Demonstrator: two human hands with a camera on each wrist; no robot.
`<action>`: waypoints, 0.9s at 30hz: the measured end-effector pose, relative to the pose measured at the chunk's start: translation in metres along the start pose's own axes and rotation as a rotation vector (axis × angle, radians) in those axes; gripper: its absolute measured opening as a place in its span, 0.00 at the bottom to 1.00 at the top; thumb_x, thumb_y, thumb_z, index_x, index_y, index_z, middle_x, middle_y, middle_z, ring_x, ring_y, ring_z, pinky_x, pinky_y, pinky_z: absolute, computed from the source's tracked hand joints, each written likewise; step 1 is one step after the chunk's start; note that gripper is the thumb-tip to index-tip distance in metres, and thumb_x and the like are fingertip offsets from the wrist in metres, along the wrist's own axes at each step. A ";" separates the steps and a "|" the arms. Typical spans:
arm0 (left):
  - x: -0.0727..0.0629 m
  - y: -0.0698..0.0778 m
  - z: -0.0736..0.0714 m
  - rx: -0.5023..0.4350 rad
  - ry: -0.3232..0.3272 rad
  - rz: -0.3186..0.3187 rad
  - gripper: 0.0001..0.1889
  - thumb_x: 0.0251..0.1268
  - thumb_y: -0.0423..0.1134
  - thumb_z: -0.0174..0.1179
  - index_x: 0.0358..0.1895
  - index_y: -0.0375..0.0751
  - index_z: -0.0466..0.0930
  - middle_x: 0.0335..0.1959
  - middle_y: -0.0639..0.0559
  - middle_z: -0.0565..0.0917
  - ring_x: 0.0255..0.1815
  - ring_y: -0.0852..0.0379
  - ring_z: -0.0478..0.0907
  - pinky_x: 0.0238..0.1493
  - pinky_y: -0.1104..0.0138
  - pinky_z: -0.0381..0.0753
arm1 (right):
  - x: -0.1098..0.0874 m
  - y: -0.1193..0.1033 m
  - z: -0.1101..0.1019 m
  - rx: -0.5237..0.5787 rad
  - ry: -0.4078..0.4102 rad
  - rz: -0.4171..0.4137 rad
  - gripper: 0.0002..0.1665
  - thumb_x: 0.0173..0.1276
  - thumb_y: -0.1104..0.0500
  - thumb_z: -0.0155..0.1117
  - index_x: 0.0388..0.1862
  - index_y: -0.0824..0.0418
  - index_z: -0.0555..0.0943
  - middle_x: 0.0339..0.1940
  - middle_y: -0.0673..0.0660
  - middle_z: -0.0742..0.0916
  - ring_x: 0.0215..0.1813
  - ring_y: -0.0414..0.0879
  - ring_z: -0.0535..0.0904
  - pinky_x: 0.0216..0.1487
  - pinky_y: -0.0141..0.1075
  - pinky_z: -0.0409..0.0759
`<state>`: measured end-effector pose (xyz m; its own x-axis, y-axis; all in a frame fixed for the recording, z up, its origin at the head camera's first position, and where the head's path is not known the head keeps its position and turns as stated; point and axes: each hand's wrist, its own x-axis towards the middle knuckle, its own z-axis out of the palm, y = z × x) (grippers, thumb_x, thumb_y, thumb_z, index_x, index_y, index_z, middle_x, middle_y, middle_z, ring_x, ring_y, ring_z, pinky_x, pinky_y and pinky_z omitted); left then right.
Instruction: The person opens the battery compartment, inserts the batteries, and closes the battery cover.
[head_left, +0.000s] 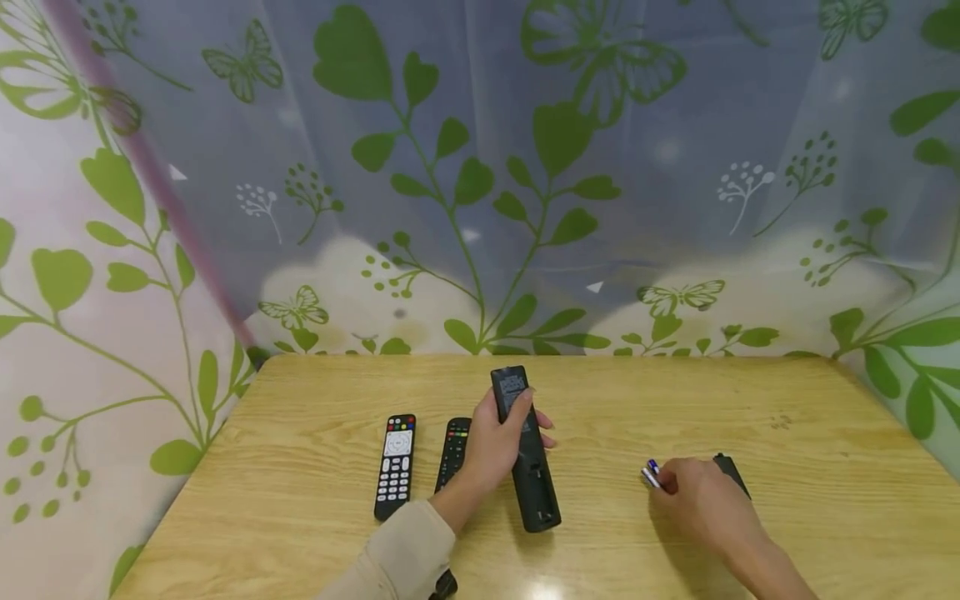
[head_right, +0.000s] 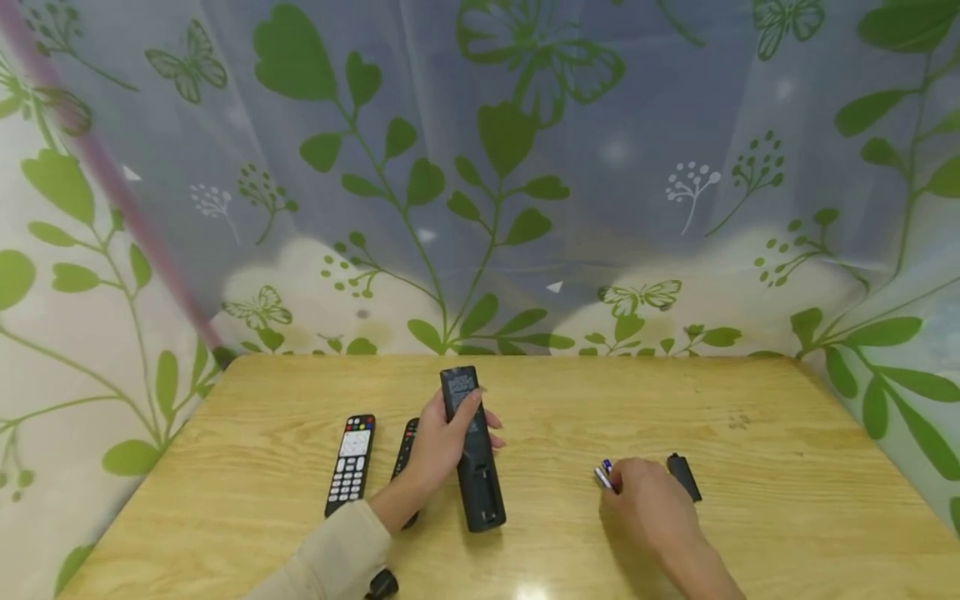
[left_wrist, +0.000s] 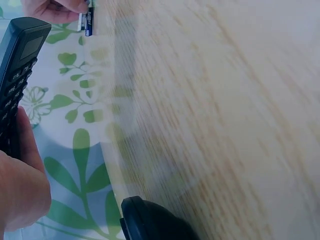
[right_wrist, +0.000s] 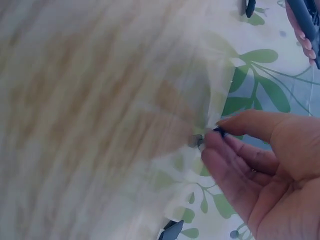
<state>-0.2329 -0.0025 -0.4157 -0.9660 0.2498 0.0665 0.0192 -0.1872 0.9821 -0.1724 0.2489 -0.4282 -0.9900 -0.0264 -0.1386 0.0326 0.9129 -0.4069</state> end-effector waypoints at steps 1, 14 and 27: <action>-0.002 0.004 0.000 0.003 0.002 -0.002 0.16 0.75 0.43 0.49 0.58 0.37 0.67 0.33 0.38 0.83 0.29 0.42 0.84 0.33 0.56 0.86 | 0.000 -0.001 0.000 0.019 0.003 -0.003 0.04 0.62 0.60 0.67 0.30 0.58 0.81 0.24 0.48 0.81 0.26 0.41 0.75 0.24 0.37 0.74; 0.000 0.002 -0.002 -0.015 0.004 -0.003 0.16 0.76 0.42 0.49 0.58 0.36 0.67 0.33 0.37 0.83 0.28 0.42 0.84 0.32 0.56 0.86 | -0.010 -0.020 0.001 0.228 0.093 -0.057 0.04 0.62 0.62 0.68 0.35 0.61 0.82 0.26 0.47 0.83 0.28 0.39 0.79 0.28 0.33 0.81; 0.004 -0.005 -0.001 -0.007 0.010 0.002 0.17 0.76 0.44 0.48 0.59 0.38 0.66 0.34 0.37 0.83 0.28 0.44 0.84 0.32 0.57 0.86 | -0.028 -0.050 0.001 0.355 0.142 -0.150 0.05 0.61 0.65 0.69 0.36 0.60 0.82 0.30 0.47 0.83 0.32 0.37 0.80 0.33 0.29 0.81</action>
<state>-0.2373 -0.0016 -0.4205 -0.9685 0.2399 0.0672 0.0199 -0.1941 0.9808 -0.1467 0.2041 -0.4046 -0.9956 -0.0695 0.0623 -0.0932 0.7054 -0.7027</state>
